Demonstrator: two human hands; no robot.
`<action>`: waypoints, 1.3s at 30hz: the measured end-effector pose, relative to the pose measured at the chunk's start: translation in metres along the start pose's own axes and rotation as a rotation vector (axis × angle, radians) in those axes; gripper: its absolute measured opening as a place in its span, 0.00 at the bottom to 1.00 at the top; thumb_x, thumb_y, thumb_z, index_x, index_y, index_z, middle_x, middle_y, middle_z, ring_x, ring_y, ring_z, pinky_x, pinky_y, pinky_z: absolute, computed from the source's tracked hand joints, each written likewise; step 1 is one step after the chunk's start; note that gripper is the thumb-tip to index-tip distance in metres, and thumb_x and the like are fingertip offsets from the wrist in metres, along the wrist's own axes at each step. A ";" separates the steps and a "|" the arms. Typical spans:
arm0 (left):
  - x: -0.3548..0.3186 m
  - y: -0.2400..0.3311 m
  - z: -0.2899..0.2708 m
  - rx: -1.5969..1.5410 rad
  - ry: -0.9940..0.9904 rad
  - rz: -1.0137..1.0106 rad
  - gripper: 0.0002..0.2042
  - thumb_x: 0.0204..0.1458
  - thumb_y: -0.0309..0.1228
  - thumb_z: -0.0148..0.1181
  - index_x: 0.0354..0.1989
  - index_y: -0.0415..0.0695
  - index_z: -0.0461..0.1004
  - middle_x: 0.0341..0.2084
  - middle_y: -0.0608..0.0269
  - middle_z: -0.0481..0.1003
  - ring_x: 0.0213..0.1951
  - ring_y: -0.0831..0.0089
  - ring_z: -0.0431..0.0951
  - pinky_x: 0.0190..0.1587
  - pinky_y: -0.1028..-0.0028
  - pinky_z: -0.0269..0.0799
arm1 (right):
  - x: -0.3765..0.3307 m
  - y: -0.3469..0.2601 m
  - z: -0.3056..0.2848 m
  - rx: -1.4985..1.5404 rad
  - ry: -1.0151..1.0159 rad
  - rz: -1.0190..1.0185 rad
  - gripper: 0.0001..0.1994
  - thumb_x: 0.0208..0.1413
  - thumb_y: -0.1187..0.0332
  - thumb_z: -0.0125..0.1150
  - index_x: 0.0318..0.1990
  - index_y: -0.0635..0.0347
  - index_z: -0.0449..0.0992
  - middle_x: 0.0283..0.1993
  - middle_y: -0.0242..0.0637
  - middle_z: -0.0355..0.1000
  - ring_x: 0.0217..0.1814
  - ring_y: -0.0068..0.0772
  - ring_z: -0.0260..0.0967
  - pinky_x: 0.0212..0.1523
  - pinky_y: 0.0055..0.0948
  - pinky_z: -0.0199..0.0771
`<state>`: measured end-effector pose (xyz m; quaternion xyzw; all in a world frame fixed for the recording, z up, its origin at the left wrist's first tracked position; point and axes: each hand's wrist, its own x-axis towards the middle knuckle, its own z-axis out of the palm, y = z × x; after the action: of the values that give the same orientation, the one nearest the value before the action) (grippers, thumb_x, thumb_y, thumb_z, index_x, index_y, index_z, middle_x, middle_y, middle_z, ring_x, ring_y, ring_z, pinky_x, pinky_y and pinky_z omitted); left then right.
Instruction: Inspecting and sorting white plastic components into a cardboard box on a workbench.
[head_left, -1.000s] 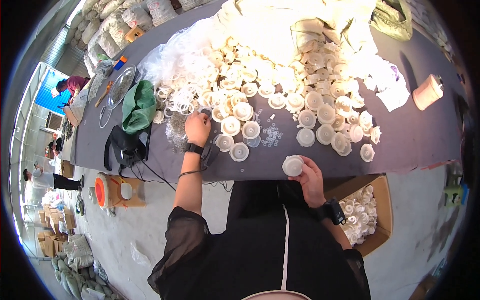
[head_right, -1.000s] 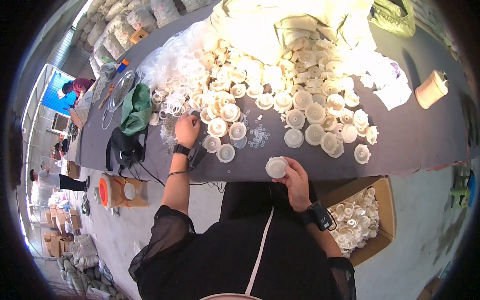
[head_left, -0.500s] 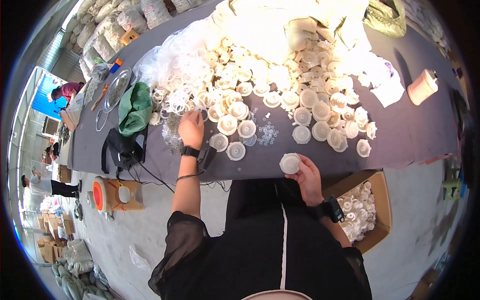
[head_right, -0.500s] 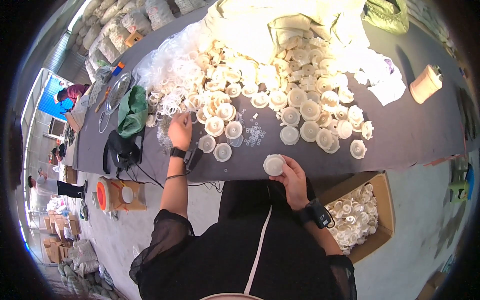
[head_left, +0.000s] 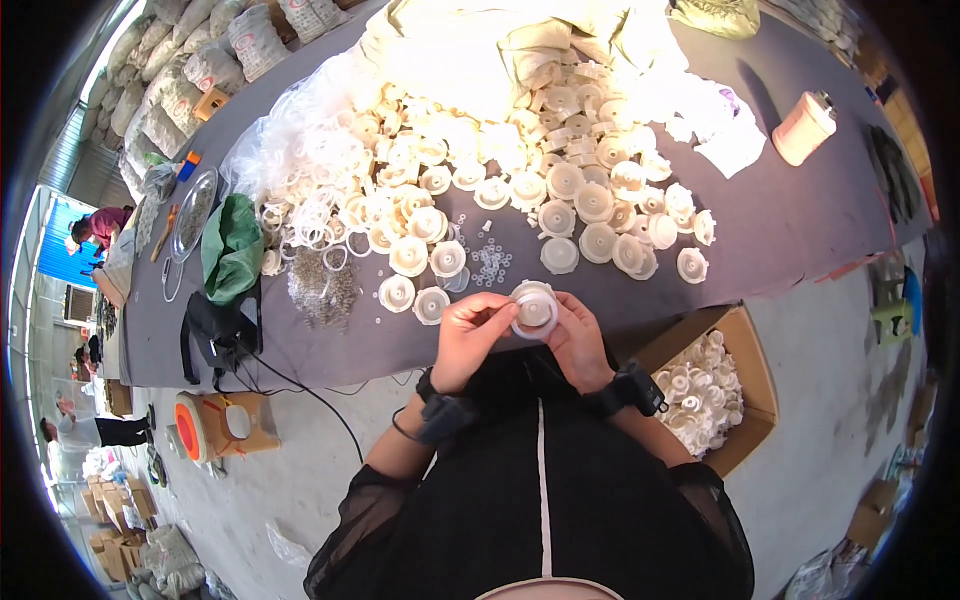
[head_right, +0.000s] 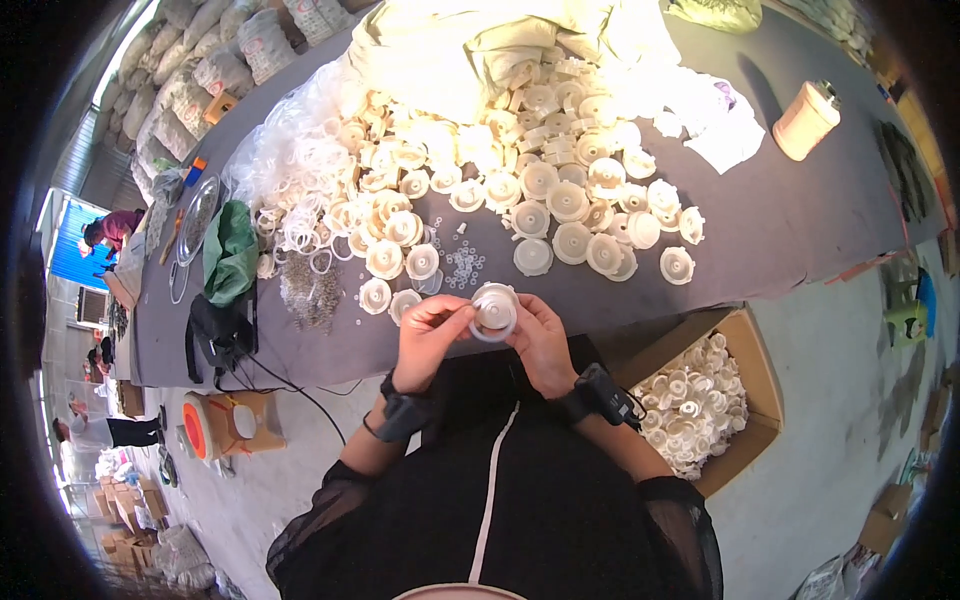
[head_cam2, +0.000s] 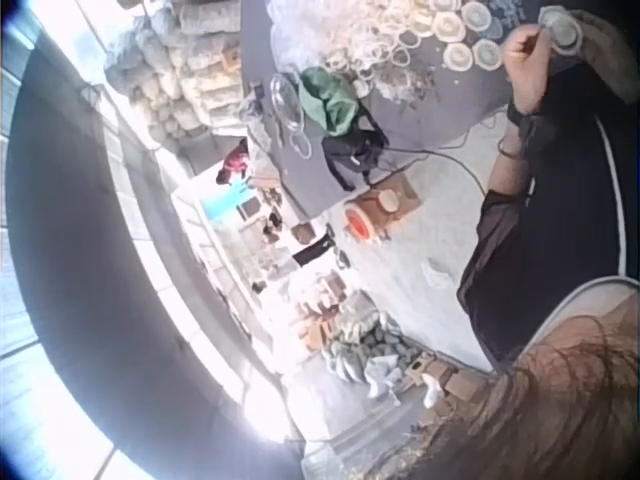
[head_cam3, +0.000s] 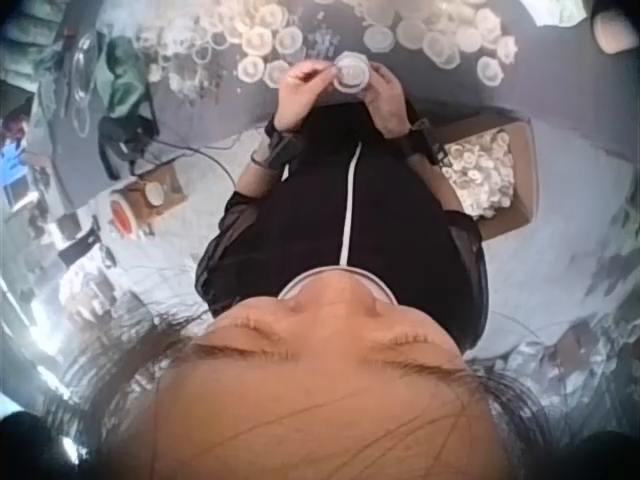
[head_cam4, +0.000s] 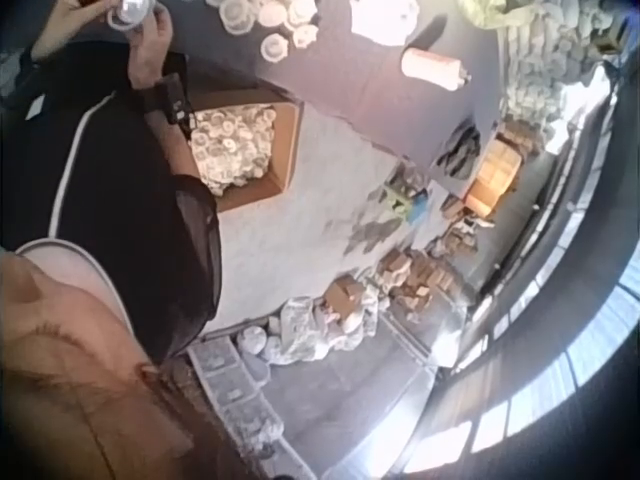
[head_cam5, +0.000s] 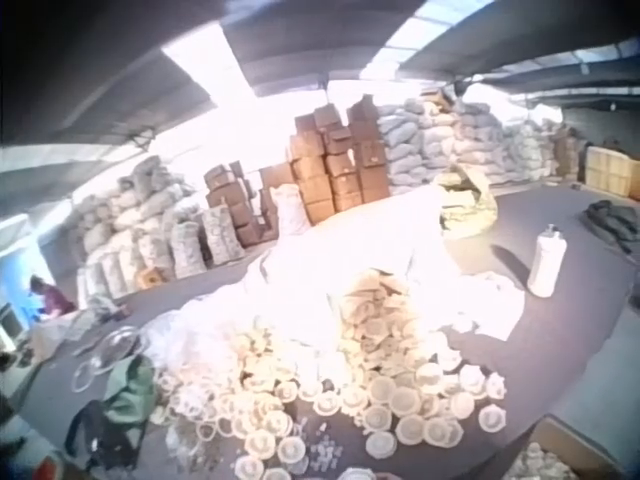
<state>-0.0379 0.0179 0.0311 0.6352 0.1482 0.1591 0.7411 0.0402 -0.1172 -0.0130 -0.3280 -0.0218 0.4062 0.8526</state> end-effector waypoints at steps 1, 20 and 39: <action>0.001 -0.005 0.004 0.081 0.043 0.075 0.02 0.48 0.22 0.58 0.29 0.38 0.74 0.24 0.66 0.73 0.23 0.84 0.70 0.26 0.85 0.64 | 0.000 -0.001 -0.001 0.000 0.005 -0.003 0.09 0.59 0.70 0.45 0.43 0.64 0.66 0.45 0.38 0.68 0.45 0.29 0.69 0.46 0.31 0.72; -0.006 -0.016 0.018 -0.125 0.112 0.014 0.01 0.53 0.23 0.49 0.33 0.41 0.67 0.31 0.64 0.72 0.32 0.81 0.70 0.38 0.80 0.66 | -0.011 -0.002 -0.004 -0.363 -0.217 -0.117 0.06 0.54 0.72 0.48 0.38 0.63 0.67 0.36 0.28 0.66 0.36 0.14 0.61 0.38 0.18 0.62; -0.005 -0.015 0.043 -0.449 -0.020 -0.313 0.07 0.54 0.26 0.49 0.41 0.40 0.66 0.27 0.72 0.69 0.30 0.86 0.68 0.34 0.85 0.63 | -0.014 0.003 -0.011 -0.142 -0.029 -0.026 0.17 0.61 0.58 0.41 0.29 0.58 0.72 0.27 0.26 0.69 0.27 0.14 0.63 0.28 0.18 0.63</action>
<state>-0.0238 -0.0248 0.0231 0.4258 0.1983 0.0650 0.8804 0.0316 -0.1316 -0.0198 -0.3817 -0.0671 0.3970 0.8320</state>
